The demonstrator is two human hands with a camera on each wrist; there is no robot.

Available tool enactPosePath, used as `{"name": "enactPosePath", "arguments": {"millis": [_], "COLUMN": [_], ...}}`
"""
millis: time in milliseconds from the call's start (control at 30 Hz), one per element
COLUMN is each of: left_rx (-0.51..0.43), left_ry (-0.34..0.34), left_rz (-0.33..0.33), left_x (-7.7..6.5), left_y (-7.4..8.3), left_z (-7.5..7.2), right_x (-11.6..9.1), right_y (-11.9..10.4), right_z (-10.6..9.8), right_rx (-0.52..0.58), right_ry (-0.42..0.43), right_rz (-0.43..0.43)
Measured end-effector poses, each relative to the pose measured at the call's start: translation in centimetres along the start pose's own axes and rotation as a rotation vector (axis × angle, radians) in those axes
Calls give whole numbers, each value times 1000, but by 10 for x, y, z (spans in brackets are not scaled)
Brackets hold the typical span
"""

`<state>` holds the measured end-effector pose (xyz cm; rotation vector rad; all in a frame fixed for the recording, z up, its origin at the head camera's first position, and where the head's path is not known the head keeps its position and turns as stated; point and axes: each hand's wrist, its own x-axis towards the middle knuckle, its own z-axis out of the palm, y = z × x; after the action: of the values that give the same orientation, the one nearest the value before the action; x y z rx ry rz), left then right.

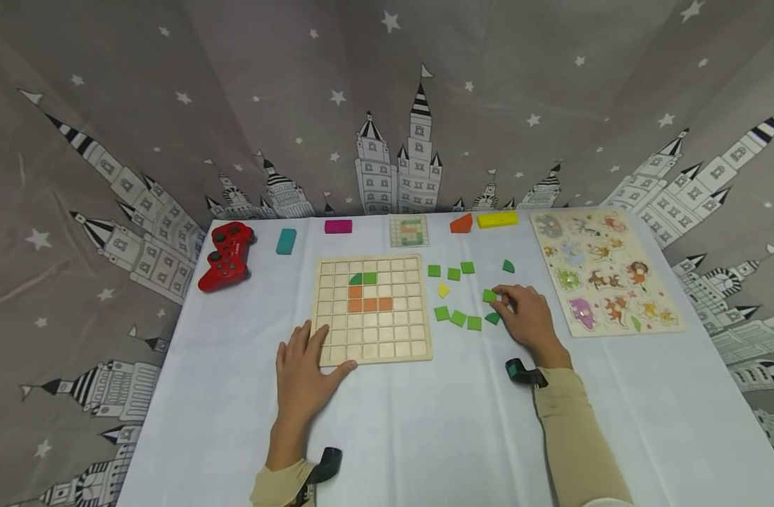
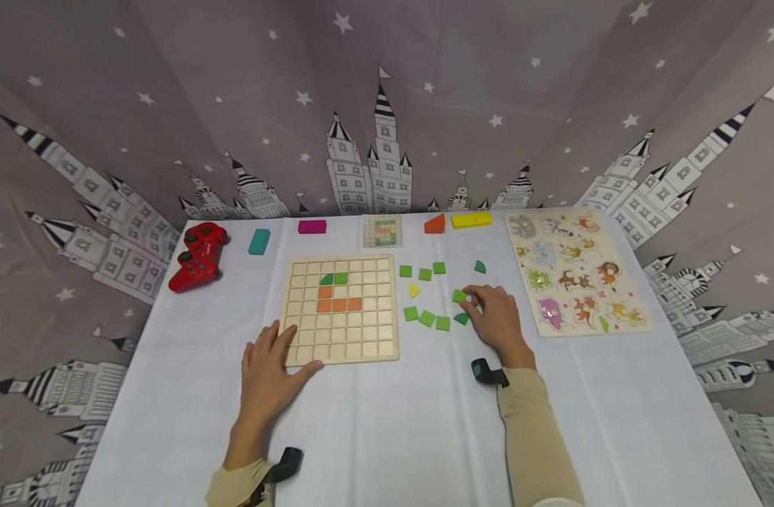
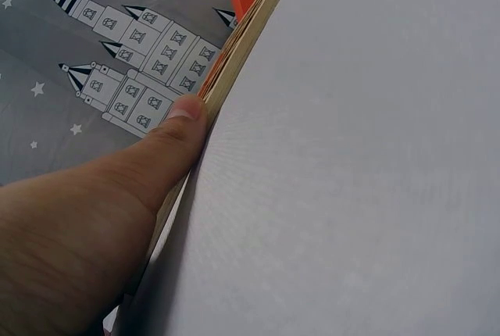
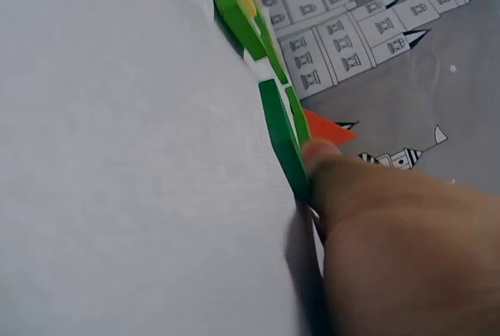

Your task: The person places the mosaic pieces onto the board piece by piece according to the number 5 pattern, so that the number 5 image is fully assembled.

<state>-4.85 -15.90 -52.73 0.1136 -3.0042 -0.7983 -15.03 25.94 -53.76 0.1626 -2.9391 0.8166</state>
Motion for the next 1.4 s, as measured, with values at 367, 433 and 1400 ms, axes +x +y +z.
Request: {"name": "enactPosePath", "arguments": {"millis": [367,433,1400], "left_rx": [3,6,2], "left_ry": [-10,-16,11], "left_rz": [-3,-8,0], "left_x": [0,0,-1], "left_y": [-2,-2,0], "left_z": [-2,-1,1], "right_x": [-7,-7,78], "right_y": [-6,-6,-142], "right_z": [3,4,56], "right_rx": [57,61,-13], "right_ry": [69,65,-215], "right_rz": [39,39,-243]}}
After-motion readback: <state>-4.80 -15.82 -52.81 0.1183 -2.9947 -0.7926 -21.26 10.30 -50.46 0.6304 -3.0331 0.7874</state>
